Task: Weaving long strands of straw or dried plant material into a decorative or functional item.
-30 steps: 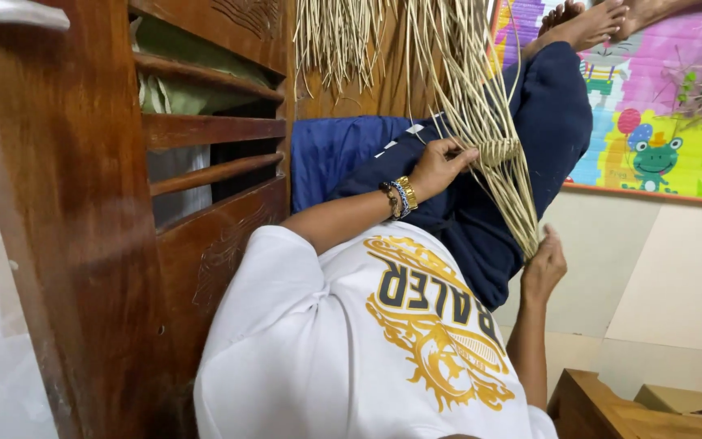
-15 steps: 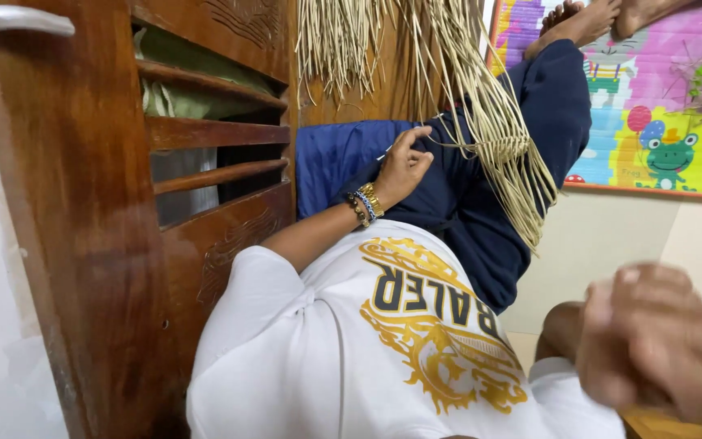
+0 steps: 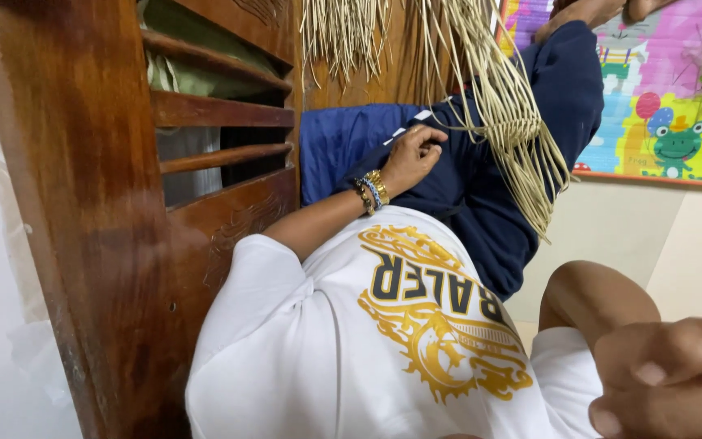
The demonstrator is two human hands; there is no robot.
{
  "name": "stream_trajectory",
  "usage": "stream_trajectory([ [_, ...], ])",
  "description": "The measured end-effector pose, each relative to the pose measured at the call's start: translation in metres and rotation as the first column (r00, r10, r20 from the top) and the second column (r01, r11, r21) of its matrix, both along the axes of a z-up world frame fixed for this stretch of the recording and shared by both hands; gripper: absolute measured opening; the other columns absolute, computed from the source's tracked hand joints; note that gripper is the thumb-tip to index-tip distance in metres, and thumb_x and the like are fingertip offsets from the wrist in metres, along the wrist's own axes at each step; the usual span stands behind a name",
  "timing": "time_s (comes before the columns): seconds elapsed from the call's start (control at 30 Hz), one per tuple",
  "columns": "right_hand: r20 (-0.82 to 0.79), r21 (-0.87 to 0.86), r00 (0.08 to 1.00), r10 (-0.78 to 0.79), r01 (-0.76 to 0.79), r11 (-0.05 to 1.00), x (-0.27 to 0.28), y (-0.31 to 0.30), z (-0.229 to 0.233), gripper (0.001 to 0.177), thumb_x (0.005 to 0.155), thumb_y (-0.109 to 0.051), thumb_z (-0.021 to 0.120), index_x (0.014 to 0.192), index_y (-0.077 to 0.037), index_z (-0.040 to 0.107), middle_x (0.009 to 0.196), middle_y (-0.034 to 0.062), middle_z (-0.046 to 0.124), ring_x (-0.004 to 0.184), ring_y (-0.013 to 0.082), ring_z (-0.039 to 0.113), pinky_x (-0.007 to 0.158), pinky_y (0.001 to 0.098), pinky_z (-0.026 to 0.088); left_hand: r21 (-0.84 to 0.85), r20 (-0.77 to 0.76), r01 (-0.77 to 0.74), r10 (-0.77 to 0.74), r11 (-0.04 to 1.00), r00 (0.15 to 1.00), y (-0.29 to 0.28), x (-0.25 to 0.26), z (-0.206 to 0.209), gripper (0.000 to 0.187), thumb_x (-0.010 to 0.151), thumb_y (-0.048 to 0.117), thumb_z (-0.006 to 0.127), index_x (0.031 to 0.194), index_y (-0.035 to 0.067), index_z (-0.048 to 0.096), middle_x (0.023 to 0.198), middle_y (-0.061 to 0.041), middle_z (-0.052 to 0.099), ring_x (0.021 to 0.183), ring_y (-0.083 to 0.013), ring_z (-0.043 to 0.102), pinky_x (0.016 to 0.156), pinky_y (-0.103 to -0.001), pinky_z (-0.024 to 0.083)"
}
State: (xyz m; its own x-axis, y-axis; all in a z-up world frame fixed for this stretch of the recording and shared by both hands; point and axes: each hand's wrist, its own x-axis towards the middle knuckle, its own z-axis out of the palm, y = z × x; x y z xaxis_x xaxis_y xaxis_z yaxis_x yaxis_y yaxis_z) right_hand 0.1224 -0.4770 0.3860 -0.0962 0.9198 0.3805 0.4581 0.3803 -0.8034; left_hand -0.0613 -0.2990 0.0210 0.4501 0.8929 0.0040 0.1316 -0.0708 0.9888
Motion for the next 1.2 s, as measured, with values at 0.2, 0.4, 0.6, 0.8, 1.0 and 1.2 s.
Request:
stream_trajectory([
  [0.2, -0.095, 0.379, 0.986, 0.140, -0.094, 0.921, 0.021, -0.024, -0.062, 0.033, 0.085, -0.020, 0.064, 0.063, -0.040, 0.051, 0.074, -0.0269, 0.060, 0.061, -0.0165, 0.055, 0.073, -0.0045, 0.046, -0.045, 0.011, 0.000, 0.000, 0.999, 1.000, 0.004, 0.000, -0.014, 0.016, 0.084, 0.002, 0.065, 0.098, 0.005, 0.072, 0.090, -0.007, 0.067, 0.071, -0.0199, 0.065, 0.063, -0.027, 0.058],
  [0.4, 0.097, 0.462, 0.988, 0.116, -0.148, 0.874, 0.021, 0.002, -0.043, 0.018, 0.089, -0.013, 0.057, 0.077, -0.026, 0.053, 0.081, -0.0138, 0.068, 0.066, -0.0084, 0.065, 0.073, 0.0094, 0.043, -0.271, 0.028, -0.043, 0.052, 0.962, 0.998, 0.043, -0.021, -0.007, 0.012, 0.090, 0.005, 0.067, 0.100, 0.007, 0.074, 0.082, -0.004, 0.076, 0.072, -0.0115, 0.075, 0.063, -0.022, 0.060],
  [0.6, 0.198, 0.176, 0.980, -0.016, -0.020, 0.984, -0.064, 0.055, -0.033, 0.016, 0.089, -0.025, 0.063, 0.091, -0.010, 0.066, 0.087, 0.0116, 0.072, 0.081, 0.0277, 0.070, 0.085, 0.0474, 0.055, 0.207, -0.352, -0.334, 0.388, 0.920, 0.852, 0.102, -0.058, -0.117, 0.016, 0.078, 0.002, 0.068, 0.083, 0.012, 0.079, 0.083, -0.002, 0.079, 0.068, -0.0159, 0.070, 0.066, -0.028, 0.058],
  [0.8, 0.227, -0.082, 0.969, 0.092, -0.075, 0.994, -0.063, 0.064, -0.113, 0.017, 0.082, 0.008, 0.072, 0.099, 0.006, 0.073, 0.079, 0.0099, 0.069, 0.067, 0.0211, 0.056, 0.073, 0.0343, 0.047, 0.240, -0.488, -0.419, 0.482, 0.876, 0.728, 0.145, -0.051, -0.192, 0.019, 0.076, -0.004, 0.069, 0.063, 0.011, 0.069, 0.059, -0.002, 0.066, 0.053, -0.0128, 0.059, 0.053, -0.024, 0.055],
  [1.0, 0.166, -0.243, 0.982, -0.088, 0.127, 0.962, -0.060, 0.043, -0.139, 0.023, 0.082, 0.013, 0.071, 0.103, 0.005, 0.074, 0.074, 0.0071, 0.063, 0.066, 0.0176, 0.049, 0.068, 0.0292, 0.044, 0.181, -0.504, -0.511, 0.525, 0.840, 0.685, 0.161, -0.023, -0.221, 0.043, 0.076, 0.001, 0.079, 0.050, 0.010, 0.046, 0.055, 0.000, 0.047, 0.047, -0.0123, 0.046, 0.051, -0.023, 0.053],
  [1.2, 0.194, -0.285, 0.971, -0.141, 0.193, 0.939, -0.061, 0.040, -0.155, 0.023, 0.086, 0.008, 0.072, 0.108, 0.004, 0.075, 0.076, 0.0082, 0.066, 0.068, 0.0177, 0.052, 0.066, 0.0293, 0.045, 0.191, -0.530, -0.556, 0.562, 0.809, 0.635, 0.165, -0.007, -0.224, 0.045, 0.072, -0.017, 0.063, 0.043, 0.010, 0.042, 0.044, 0.001, 0.044, 0.042, -0.0143, 0.055, 0.037, -0.020, 0.050],
])
